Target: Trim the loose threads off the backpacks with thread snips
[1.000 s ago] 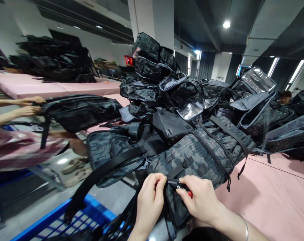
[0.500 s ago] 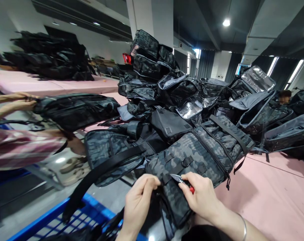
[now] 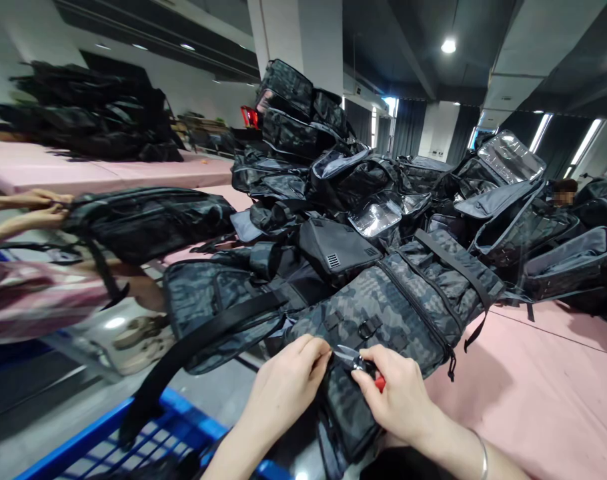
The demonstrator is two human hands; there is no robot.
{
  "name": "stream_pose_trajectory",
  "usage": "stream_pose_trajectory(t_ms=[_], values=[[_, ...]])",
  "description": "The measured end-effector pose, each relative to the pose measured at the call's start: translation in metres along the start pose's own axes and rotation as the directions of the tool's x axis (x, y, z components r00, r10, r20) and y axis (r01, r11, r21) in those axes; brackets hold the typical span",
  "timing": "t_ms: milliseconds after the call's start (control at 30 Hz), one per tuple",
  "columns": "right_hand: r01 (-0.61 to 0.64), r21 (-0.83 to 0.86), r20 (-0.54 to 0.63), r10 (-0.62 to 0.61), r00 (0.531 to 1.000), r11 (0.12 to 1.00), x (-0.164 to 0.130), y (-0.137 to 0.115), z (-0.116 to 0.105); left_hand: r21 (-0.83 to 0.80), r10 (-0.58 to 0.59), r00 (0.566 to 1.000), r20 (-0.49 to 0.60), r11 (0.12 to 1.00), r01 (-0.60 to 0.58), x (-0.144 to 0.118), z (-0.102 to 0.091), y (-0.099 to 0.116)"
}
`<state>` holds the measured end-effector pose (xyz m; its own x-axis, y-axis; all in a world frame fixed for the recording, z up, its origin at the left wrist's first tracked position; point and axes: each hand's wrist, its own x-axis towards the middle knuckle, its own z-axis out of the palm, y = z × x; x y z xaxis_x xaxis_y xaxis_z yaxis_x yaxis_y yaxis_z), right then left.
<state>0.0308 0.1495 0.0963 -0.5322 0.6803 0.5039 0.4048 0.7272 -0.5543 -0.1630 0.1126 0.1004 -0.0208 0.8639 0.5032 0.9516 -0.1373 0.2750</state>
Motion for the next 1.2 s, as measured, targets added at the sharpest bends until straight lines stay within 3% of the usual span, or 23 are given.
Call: stream_pose_trajectory(t_ms=[133,267,433,667,800,900,1000,1100,1200], values=[[-0.006,0.11,-0.063,0.013,0.998,0.994,0.003,0.001,-0.008,-0.066,0.026,0.988,-0.15,0.997,-0.036,-0.005,0.004,0.003],[-0.045,0.142,-0.074,0.056,0.996,0.989,0.007,0.003,-0.014,-0.245,-0.063,0.96,-0.272,0.969,-0.006,-0.006,0.004,0.004],[-0.052,0.156,-0.038,0.058,0.998,0.986,0.003,0.003,-0.01,-0.287,-0.127,0.939,-0.319,0.957,0.032,0.01,0.006,-0.005],[-0.046,0.141,-0.058,0.054,0.997,0.989,-0.002,0.002,-0.009,0.003,-0.003,0.976,-0.22,1.0,0.004,0.036,0.004,-0.011],[-0.053,0.144,-0.046,0.06,0.997,0.988,-0.003,0.002,-0.009,0.258,0.069,0.988,-0.141,0.966,-0.03,0.043,0.002,-0.004],[-0.061,0.157,-0.036,0.067,0.997,0.986,-0.002,0.002,-0.009,0.323,0.132,0.978,-0.164,0.944,-0.073,0.042,0.002,-0.002],[-0.064,0.179,-0.034,0.071,0.997,0.982,-0.002,0.001,-0.011,0.145,0.136,0.945,-0.298,0.985,-0.096,0.037,0.005,-0.004],[-0.077,0.197,-0.013,0.081,0.997,0.977,-0.001,-0.002,-0.014,-0.121,-0.009,0.915,-0.404,0.992,-0.044,0.028,0.012,-0.007],[-0.051,0.122,-0.02,0.054,0.998,0.991,0.005,-0.006,-0.018,-0.27,-0.153,0.887,-0.437,0.962,0.033,0.02,0.021,-0.007]])
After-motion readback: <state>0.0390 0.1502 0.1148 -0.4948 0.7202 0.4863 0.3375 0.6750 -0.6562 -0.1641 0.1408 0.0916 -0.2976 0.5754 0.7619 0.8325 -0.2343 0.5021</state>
